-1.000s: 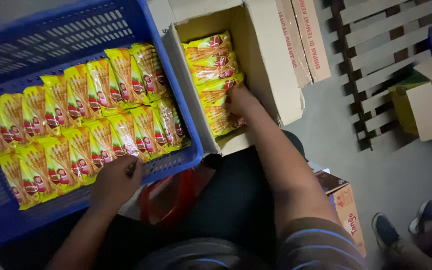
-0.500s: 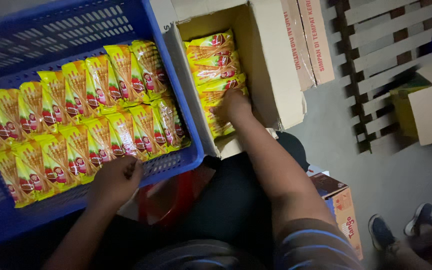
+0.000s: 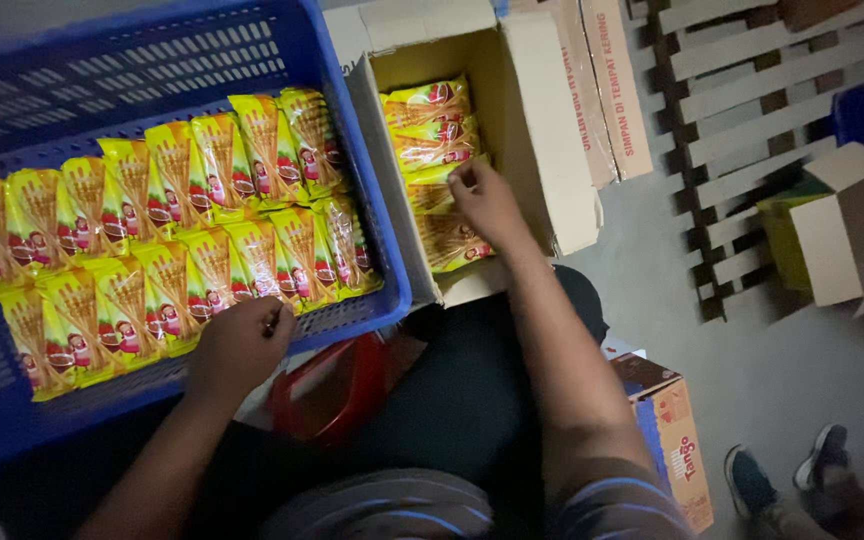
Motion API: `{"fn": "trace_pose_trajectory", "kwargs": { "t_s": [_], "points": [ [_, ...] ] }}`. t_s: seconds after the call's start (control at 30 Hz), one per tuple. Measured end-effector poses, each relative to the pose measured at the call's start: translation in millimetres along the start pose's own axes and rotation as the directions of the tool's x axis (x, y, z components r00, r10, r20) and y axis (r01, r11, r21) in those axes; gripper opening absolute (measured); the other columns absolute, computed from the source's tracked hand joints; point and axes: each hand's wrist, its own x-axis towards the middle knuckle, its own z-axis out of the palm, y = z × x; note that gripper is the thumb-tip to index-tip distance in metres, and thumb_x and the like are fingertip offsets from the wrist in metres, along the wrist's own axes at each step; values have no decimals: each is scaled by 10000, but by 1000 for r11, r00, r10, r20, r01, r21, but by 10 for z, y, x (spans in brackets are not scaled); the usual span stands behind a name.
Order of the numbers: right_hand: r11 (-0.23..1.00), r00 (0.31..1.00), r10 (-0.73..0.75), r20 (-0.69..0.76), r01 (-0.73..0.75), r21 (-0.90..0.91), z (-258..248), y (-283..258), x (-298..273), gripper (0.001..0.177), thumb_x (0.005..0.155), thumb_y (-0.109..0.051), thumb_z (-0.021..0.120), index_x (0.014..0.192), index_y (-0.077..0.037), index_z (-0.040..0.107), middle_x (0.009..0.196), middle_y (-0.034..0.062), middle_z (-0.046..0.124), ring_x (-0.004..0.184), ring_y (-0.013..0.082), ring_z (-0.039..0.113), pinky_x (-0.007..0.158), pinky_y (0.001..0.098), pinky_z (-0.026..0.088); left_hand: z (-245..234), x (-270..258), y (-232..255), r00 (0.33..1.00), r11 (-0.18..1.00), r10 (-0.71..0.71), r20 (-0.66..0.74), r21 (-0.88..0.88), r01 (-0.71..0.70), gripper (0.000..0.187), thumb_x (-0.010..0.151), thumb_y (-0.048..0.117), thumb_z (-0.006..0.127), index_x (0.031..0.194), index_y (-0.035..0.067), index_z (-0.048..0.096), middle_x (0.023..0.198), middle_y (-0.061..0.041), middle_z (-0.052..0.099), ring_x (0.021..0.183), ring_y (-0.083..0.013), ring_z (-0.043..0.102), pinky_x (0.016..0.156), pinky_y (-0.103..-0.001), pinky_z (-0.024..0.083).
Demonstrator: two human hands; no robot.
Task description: The person transfers yellow snack packets from a cardboard box into a blue plastic crate. They pick up packets from the box and place them into the crate, arranging them in neat rows.
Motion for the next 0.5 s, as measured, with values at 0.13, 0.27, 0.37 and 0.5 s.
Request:
{"fn": "trace_pose_trajectory", "kwargs": {
  "t_s": [0.13, 0.27, 0.37, 0.5],
  "points": [
    [988, 995, -70, -66, 78, 131, 263, -534, -367, 222, 985, -206, 651, 1191, -122, 655, 1094, 181, 747, 1017, 382, 739, 859, 469, 595, 105, -15, -99, 995, 997, 51, -87, 56, -46, 326, 1013, 372, 567, 823, 151, 714, 664, -119, 641, 797, -358, 698, 682, -460, 551],
    [960, 954, -274, -126, 264, -88, 505, -1105, -811, 549, 893, -184, 708, 1371, -73, 462, 1346, 248, 457, 1240, 521, 556, 1029, 568, 518, 78, -49, -50, 982, 992, 117, -145, 72, -108, 299, 990, 351, 597, 828, 119, 693, 729, -149, 662, 854, -356, 708, 713, -476, 570],
    [925, 950, -293, -105, 254, -282, 660, -1172, -901, 702, 859, -148, 717, 1469, -5, 401, 1422, 316, 406, 1218, 561, 568, 984, 621, 532, -12, -128, 59, 983, 995, 102, -150, 17, -101, 285, 999, 313, 593, 863, 97, 720, 764, -161, 699, 874, -379, 715, 729, -494, 574],
    [837, 929, -343, -136, 237, -493, 701, -1238, -914, 671, 839, -103, 646, 1464, 18, 435, 1331, 329, 490, 1067, 542, 658, 848, 613, 574, 12, -49, 3, 997, 999, 34, -76, -4, -34, 308, 1001, 433, 555, 983, 183, 735, 933, -104, 749, 983, -330, 726, 831, -481, 589]
  ]
}}
